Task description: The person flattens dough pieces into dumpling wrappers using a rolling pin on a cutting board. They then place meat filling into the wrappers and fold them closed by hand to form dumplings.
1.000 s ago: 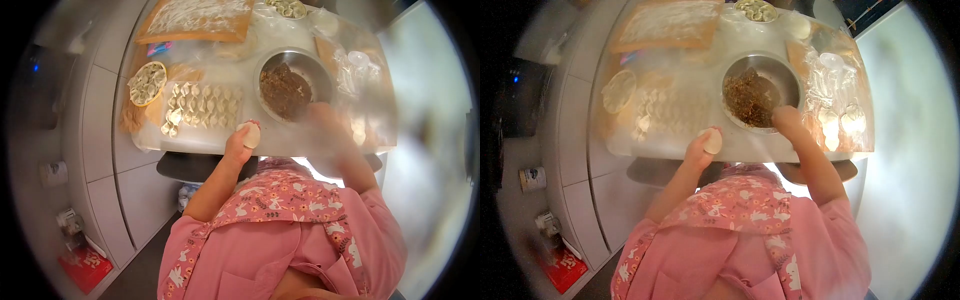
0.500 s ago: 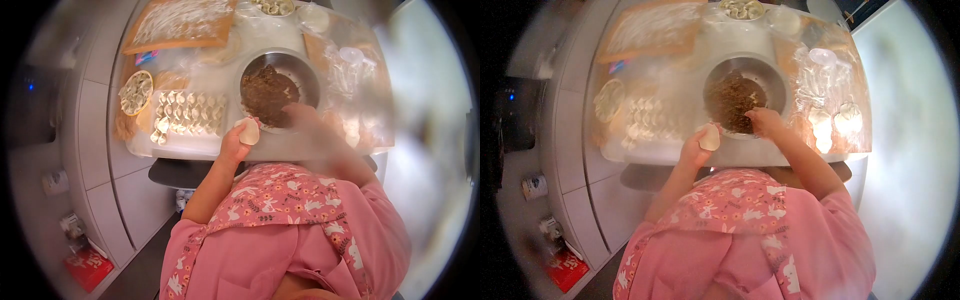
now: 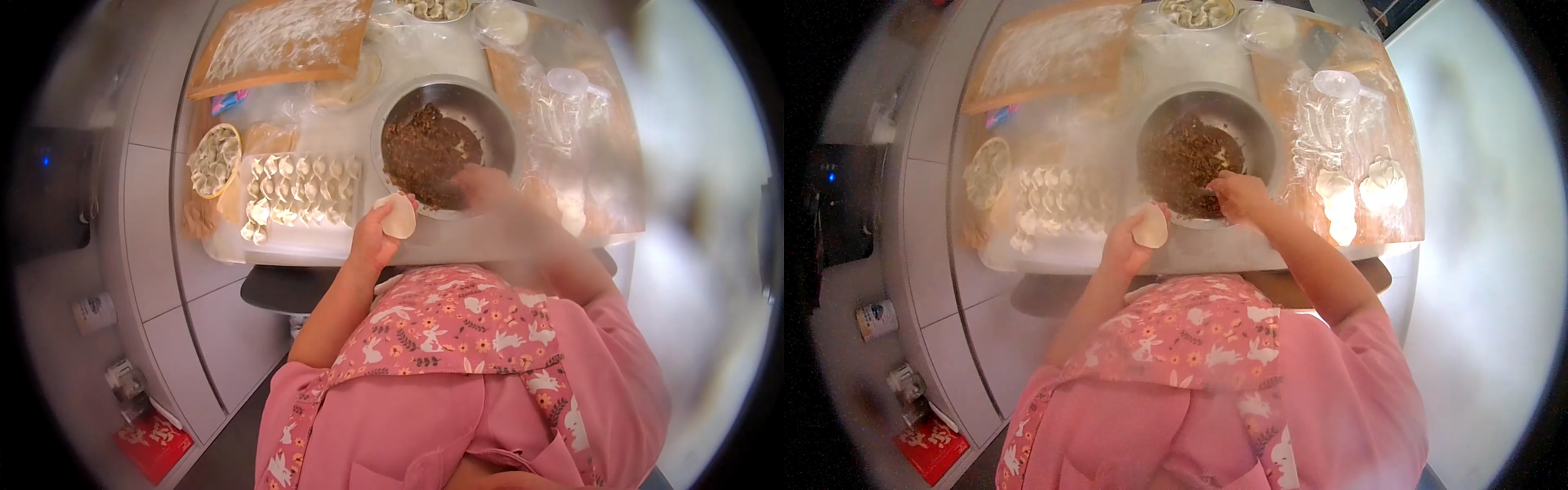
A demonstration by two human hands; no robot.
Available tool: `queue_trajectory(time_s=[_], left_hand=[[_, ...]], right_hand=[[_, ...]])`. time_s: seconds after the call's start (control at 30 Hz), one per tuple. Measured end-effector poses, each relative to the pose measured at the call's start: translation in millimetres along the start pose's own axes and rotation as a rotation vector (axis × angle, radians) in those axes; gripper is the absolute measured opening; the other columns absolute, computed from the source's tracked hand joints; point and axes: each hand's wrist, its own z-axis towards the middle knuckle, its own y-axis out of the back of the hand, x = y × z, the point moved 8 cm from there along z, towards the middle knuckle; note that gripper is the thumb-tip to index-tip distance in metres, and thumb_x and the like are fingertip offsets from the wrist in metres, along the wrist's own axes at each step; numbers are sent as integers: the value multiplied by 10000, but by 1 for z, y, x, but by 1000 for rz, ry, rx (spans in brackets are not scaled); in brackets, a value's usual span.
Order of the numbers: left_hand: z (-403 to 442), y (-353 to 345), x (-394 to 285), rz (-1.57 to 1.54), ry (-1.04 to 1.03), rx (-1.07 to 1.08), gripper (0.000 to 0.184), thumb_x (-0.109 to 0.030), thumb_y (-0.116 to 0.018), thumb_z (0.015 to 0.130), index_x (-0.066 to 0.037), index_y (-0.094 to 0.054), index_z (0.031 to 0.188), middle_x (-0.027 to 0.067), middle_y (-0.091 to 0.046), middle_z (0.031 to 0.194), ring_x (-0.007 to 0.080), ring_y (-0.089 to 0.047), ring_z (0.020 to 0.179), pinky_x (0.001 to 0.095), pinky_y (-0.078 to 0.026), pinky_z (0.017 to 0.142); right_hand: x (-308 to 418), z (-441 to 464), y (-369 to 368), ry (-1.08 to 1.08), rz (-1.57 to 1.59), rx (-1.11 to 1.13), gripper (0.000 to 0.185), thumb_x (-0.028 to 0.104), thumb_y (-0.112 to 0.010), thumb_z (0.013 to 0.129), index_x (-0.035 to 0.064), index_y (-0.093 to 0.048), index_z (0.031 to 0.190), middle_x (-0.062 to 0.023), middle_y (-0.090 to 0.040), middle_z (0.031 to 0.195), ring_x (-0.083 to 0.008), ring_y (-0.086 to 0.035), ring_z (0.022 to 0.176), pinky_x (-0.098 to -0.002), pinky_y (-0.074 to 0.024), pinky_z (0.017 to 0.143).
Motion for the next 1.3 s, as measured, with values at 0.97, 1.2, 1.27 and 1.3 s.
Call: queue_trajectory(time_s=[0.97,1.2,1.27,1.3], left_hand=[[-21,12,-36,566,-454,68,296,-74,-459,923,65,-452,1184,213,-557,1136,349,-564,1061,428,-471,936],[-16,-2,-35,20,-246,-68,324,-153,-435,948,72,-468,1178,222,-550,1165,329,-560,1081,418,-451,959],[-13,-17,-34,35,-245,-48,328,-158,-425,953,75,-468,1179,217,-549,1171,327,-560,1080,418,-452,958],[-9,-25,-33,49,-246,-33,332,-162,-415,958,78,-467,1181,212,-548,1176,326,-559,1080,419,-452,957]], right_hand=[[-26,6,-37,-468,1167,307,302,49,-526,849,-50,-562,1132,-61,-528,669,-71,-352,439,-223,-207,378],[-16,0,-22,-487,1326,302,303,51,-512,852,-41,-559,1138,-29,-502,665,-52,-310,436,-228,-193,383],[-20,-1,-18,-447,1318,276,316,51,-511,847,-48,-560,1143,-35,-518,674,-49,-319,441,-217,-201,387],[-24,-2,-19,-446,1317,267,316,51,-511,847,-48,-560,1143,-35,-518,674,-49,-319,441,-217,-201,387]])
